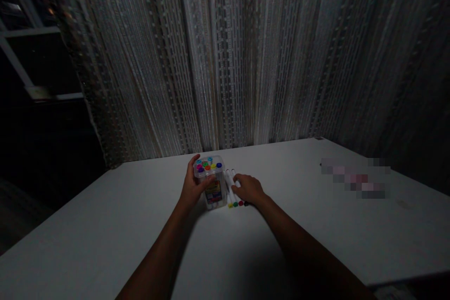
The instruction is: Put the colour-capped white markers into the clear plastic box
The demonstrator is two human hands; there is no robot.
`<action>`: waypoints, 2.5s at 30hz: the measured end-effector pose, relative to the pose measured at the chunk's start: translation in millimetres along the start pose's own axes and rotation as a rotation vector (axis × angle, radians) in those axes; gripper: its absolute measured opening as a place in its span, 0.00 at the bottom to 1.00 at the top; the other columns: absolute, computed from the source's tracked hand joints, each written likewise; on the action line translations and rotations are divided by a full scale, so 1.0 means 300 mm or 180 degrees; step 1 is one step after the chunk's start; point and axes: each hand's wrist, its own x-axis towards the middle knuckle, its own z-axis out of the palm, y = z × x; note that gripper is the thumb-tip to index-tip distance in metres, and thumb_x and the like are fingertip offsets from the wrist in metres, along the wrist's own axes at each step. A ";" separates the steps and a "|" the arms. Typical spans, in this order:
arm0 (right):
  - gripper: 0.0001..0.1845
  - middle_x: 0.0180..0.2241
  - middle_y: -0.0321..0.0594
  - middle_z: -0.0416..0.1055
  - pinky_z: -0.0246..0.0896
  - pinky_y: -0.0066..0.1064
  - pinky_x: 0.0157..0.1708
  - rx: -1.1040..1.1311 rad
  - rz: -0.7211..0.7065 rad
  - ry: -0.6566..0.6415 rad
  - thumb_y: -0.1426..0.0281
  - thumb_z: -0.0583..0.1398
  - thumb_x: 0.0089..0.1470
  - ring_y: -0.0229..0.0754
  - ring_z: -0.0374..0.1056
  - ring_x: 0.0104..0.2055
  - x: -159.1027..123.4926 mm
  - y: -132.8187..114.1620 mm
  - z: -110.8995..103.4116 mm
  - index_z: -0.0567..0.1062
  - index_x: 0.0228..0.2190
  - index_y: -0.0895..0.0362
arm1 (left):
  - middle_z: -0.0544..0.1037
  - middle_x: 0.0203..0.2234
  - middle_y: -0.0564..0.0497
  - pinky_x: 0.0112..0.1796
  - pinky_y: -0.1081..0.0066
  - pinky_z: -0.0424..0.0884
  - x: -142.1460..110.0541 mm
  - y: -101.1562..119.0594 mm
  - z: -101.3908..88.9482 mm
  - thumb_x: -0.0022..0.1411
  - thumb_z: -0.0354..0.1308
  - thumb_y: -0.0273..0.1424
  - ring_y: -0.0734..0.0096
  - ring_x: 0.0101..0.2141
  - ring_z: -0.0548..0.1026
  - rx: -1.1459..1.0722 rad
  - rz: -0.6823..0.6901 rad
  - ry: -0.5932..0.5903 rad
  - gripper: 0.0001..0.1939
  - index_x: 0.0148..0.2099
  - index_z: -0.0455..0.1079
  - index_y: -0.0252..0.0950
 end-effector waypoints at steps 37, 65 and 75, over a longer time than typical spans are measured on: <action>0.18 0.40 0.42 0.73 0.57 0.32 0.39 -0.0003 -0.0008 0.0008 0.61 0.54 0.49 0.44 0.68 0.43 0.007 0.003 0.005 0.72 0.41 0.53 | 0.73 0.37 0.48 0.37 0.69 0.68 0.022 -0.015 0.009 0.53 0.56 0.46 0.65 0.36 0.73 -0.0086 0.0101 0.0449 0.29 0.53 0.60 0.36; 0.17 0.42 0.48 0.70 0.57 0.32 0.42 -0.0197 0.0025 -0.0059 0.64 0.54 0.50 0.46 0.65 0.46 -0.012 -0.027 -0.018 0.73 0.40 0.59 | 0.71 0.44 0.46 0.44 0.64 0.69 0.005 -0.004 -0.009 0.40 0.68 0.31 0.63 0.42 0.73 0.0092 -0.0140 -0.0191 0.48 0.60 0.45 0.39; 0.14 0.41 0.54 0.69 0.57 0.35 0.42 -0.0534 -0.0004 0.0044 0.68 0.55 0.48 0.50 0.63 0.47 -0.021 -0.052 -0.027 0.73 0.35 0.63 | 0.76 0.38 0.47 0.40 0.63 0.71 0.010 -0.034 -0.025 0.38 0.69 0.31 0.61 0.39 0.75 0.0099 -0.0299 -0.0377 0.31 0.44 0.60 0.35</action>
